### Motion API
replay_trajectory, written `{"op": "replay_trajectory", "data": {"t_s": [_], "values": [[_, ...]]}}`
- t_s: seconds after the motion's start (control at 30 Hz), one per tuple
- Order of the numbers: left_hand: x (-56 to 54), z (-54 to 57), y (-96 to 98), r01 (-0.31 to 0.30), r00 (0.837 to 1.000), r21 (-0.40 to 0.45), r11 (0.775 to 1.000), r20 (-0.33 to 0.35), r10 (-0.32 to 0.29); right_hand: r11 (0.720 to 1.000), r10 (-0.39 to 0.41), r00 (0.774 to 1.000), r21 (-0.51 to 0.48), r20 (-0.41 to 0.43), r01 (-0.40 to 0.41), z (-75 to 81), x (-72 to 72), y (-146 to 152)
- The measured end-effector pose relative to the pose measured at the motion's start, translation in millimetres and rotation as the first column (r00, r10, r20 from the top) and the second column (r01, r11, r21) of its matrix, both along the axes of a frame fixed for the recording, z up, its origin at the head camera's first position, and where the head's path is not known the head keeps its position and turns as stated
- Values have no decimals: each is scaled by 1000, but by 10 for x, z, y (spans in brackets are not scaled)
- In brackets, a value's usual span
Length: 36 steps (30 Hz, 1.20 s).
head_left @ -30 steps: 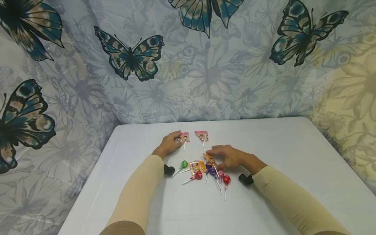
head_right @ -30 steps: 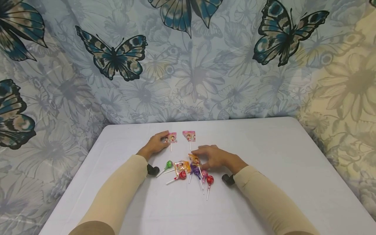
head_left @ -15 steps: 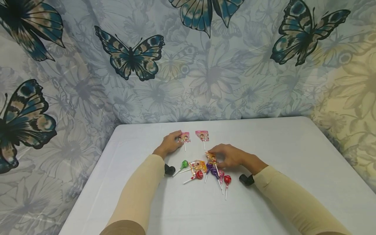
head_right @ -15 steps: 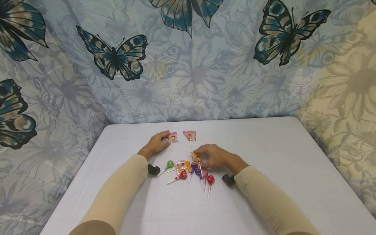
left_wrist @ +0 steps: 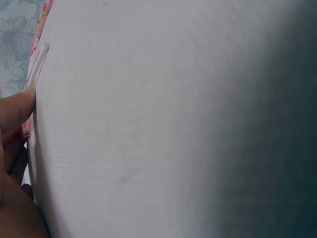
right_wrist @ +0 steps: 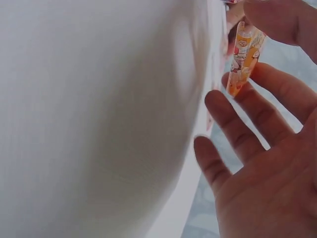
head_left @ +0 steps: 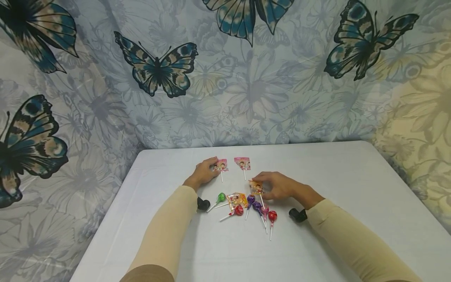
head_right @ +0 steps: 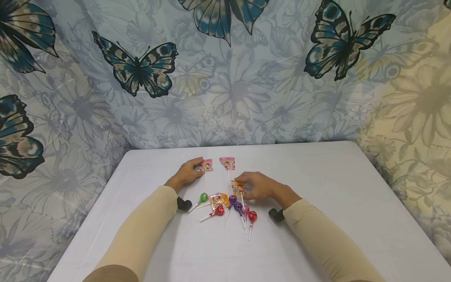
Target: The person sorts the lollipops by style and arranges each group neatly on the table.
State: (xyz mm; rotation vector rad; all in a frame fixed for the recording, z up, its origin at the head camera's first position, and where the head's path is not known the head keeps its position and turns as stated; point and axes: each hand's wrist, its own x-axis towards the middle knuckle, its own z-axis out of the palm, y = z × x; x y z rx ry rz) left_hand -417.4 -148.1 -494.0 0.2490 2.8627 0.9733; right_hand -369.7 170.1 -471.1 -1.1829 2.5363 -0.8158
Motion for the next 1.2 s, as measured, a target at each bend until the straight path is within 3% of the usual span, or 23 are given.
{"op": "replay_trajectory", "data": {"t_s": [0.67, 1.2], "values": [[-11, -41, -35, -8, 1000, -6, 1000, 8, 8, 998, -70, 996, 6, -64, 70, 126, -100, 121], [-47, -43, -12, 5, 1000, -15, 1000, -12, -5, 991, -130, 983, 16, -129, 133, 228, -318, 248]]}}
